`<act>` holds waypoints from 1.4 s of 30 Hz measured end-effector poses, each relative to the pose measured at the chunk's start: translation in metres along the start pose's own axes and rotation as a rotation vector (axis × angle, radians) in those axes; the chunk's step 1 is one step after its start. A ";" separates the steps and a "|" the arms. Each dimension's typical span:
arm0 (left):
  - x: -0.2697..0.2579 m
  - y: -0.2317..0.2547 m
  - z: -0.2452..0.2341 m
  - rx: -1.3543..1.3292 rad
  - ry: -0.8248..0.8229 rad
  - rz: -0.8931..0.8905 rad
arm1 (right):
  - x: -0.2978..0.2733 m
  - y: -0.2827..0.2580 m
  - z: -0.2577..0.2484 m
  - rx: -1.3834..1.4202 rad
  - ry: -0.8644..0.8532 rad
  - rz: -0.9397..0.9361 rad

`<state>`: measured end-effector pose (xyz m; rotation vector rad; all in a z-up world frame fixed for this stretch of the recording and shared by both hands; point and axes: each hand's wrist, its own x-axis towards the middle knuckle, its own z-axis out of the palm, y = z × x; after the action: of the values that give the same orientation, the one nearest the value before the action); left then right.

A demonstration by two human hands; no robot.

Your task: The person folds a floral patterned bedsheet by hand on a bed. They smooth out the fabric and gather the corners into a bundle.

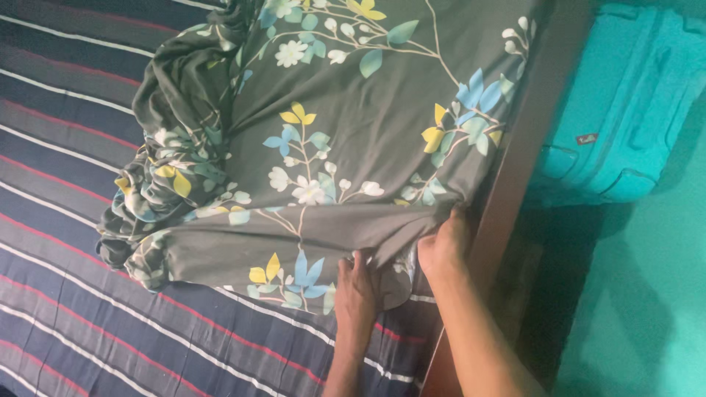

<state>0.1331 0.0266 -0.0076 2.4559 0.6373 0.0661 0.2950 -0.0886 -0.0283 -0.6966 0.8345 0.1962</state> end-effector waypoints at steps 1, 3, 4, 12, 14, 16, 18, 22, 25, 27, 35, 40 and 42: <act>0.006 -0.014 0.009 -0.014 -0.005 0.062 | -0.012 -0.007 0.009 -0.020 0.025 0.037; 0.023 -0.034 0.016 -0.033 0.034 0.107 | -0.031 -0.016 0.024 -0.059 0.079 0.112; 0.032 -0.040 0.013 -0.041 0.052 0.130 | -0.035 -0.017 0.030 -0.071 0.038 0.071; 0.116 -0.008 -0.046 -0.199 0.569 0.295 | -0.004 0.012 0.043 -0.150 -0.198 -0.250; 0.123 -0.014 -0.037 -0.182 0.575 0.227 | 0.013 0.014 0.046 -0.160 -0.260 -0.254; 0.122 -0.025 -0.023 0.005 0.466 0.137 | 0.023 0.017 0.038 -0.273 -0.229 -0.233; 0.112 -0.031 -0.015 0.105 0.377 0.069 | 0.032 0.020 0.033 -0.480 -0.122 -0.191; 0.099 -0.021 -0.007 0.124 0.294 -0.017 | 0.038 0.025 0.025 -0.471 -0.161 -0.248; 0.088 -0.015 -0.007 0.155 0.318 0.028 | 0.028 0.025 0.028 -0.475 -0.147 -0.300; 0.083 -0.012 -0.007 0.157 0.337 0.037 | 0.012 0.019 0.035 -0.573 -0.014 -0.308; 0.055 0.014 0.011 0.101 0.403 0.239 | -0.044 -0.001 0.038 -0.962 0.024 -0.874; 0.069 0.056 0.016 -0.023 0.291 0.460 | -0.024 -0.019 0.048 -1.137 -0.085 -1.134; 0.084 0.073 0.021 -0.054 0.210 0.512 | 0.000 -0.027 0.053 -1.145 -0.113 -1.117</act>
<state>0.2426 0.0017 0.0078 2.5170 0.0727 0.5396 0.3389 -0.0757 0.0094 -2.0914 0.0465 -0.3433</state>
